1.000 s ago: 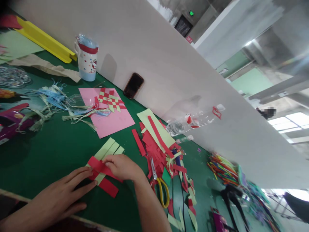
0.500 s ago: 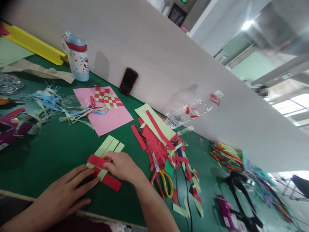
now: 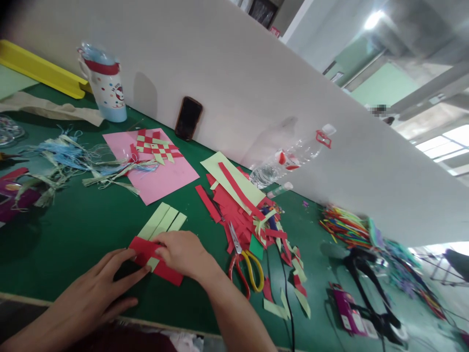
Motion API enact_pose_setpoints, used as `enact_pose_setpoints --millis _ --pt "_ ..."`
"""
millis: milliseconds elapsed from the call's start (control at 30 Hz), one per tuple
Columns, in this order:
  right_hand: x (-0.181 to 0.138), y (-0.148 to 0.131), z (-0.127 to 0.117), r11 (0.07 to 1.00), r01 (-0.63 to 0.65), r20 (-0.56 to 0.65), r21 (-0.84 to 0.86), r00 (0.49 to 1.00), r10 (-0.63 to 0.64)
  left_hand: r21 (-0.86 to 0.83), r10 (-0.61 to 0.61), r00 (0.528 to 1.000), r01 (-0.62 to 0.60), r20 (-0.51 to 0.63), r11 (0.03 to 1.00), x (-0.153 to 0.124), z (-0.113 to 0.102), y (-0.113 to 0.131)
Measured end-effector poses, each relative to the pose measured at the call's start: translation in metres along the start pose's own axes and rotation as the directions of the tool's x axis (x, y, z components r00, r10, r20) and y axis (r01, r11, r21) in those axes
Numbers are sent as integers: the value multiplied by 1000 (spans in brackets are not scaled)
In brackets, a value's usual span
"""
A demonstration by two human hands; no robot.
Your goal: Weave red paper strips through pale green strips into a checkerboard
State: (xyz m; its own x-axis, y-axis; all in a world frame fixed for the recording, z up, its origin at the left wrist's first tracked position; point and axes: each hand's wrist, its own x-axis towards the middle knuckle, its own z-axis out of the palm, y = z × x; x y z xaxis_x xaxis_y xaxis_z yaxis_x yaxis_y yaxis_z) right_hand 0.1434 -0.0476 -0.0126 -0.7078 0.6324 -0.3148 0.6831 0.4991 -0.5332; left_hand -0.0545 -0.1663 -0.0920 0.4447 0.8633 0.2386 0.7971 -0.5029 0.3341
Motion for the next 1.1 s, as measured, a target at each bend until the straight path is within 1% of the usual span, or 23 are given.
enact_pose_setpoints --millis 133,433,567,733,867,1000,1100 --pt "-3 -4 -1 999 -13 49 -52 999 16 22 -2 1000 3 -31 1000 0 0 0" --pt "-6 -3 3 998 -16 14 -60 1000 17 46 8 998 -5 -67 999 -1 0 0" --pt "-5 -4 3 996 -25 16 -81 1000 27 111 23 994 -11 -102 994 -3 3 -1" --pt "-5 -2 6 997 -47 0 -60 999 47 177 32 994 -13 -106 984 -6 5 -1" --pt "-4 -1 8 997 -75 -29 -30 997 74 166 44 994 -26 -103 986 -7 4 -1" --pt "-3 -1 6 992 -125 -66 -22 990 123 131 31 996 -20 -80 991 -5 5 -1" --pt "0 -1 4 989 -148 -70 -19 987 147 110 18 998 -10 -65 994 -5 5 -2"
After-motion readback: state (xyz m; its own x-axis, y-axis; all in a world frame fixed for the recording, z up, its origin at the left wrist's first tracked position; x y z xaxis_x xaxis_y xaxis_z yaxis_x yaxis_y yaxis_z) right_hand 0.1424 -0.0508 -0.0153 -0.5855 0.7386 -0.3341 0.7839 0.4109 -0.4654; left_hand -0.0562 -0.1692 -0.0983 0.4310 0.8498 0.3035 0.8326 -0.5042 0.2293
